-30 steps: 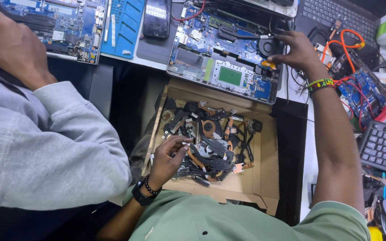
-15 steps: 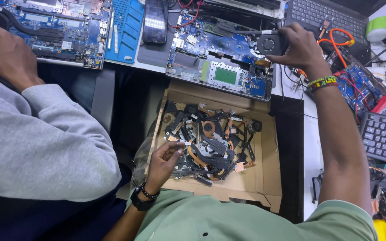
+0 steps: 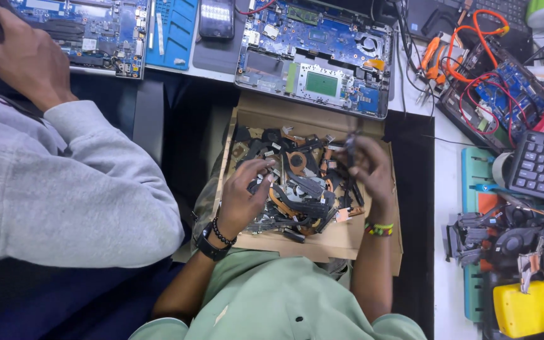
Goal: Sort through a box of laptop cooling fans and inspect them for fit on a motherboard
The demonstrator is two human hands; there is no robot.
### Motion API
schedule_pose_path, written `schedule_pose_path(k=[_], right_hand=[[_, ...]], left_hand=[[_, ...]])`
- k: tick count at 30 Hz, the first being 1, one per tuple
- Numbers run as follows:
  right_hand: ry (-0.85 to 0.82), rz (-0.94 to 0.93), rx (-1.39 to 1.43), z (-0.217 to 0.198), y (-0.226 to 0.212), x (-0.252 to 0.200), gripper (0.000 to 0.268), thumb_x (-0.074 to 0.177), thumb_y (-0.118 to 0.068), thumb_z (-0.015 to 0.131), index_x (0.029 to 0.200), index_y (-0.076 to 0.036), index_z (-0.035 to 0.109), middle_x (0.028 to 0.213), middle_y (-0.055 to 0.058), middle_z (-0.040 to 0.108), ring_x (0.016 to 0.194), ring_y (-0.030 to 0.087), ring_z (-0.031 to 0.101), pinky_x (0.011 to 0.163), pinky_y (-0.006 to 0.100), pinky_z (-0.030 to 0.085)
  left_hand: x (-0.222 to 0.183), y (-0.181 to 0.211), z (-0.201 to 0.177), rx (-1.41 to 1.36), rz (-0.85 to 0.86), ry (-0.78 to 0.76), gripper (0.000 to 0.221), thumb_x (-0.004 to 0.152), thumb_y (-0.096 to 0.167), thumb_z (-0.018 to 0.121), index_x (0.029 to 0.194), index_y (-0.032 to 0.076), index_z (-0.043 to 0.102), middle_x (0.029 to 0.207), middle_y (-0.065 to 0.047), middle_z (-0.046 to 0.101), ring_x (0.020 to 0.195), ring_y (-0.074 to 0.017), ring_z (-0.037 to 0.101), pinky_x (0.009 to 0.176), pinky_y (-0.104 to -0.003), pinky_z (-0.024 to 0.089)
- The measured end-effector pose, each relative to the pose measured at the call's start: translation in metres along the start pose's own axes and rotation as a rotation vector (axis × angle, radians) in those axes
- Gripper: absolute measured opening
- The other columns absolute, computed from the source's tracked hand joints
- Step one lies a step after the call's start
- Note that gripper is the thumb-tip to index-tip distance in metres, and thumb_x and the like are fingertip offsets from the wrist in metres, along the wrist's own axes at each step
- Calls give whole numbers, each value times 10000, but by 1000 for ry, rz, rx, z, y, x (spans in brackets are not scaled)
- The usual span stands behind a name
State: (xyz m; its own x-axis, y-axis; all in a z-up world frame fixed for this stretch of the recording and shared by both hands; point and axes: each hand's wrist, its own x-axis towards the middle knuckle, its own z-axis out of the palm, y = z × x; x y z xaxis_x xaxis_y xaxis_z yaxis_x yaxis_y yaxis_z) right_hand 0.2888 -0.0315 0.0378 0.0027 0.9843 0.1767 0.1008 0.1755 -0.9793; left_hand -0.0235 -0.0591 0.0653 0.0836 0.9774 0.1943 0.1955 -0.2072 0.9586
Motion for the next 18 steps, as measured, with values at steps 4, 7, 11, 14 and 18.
schedule_pose_path(k=[4,7,11,14,18], right_hand=[[-33,73,-254,15,35,-66,693,699,-401,818,1276,-33,712,1235,228,654,1144,354,664,970,480,548],[-74,166,-413,19,18,-89,700,627,-179,981,1260,-44,714,1250,168,673,1049,358,719,868,399,620],[-316,76,-853,43,-15,-102,562,740,-255,876,1232,-59,687,1174,186,693,1020,422,705,848,539,594],[-321,72,-997,52,-22,-110,460,839,-263,797,1248,-102,663,1183,167,692,1036,405,699,830,536,580],[1,-102,-825,20,-71,-116,367,907,-186,768,1190,18,657,1162,249,696,1089,479,672,774,568,567]], left_hand=[[8,4,-4,50,-25,-18,291,979,48,648,1264,10,694,1180,-239,683,994,-406,735,875,-528,595],[6,-2,4,138,155,65,349,941,-35,635,1289,-40,661,1174,-258,647,1022,-459,705,891,-551,588],[13,10,29,222,323,58,375,966,-5,638,1340,-34,639,1200,-240,643,1085,-478,674,907,-562,549],[18,26,61,219,444,-94,375,963,46,682,1335,4,662,1208,-202,663,1114,-441,677,932,-527,536],[34,62,120,113,604,-244,162,942,28,729,1099,48,765,1012,-95,736,956,-332,731,959,-460,515]])
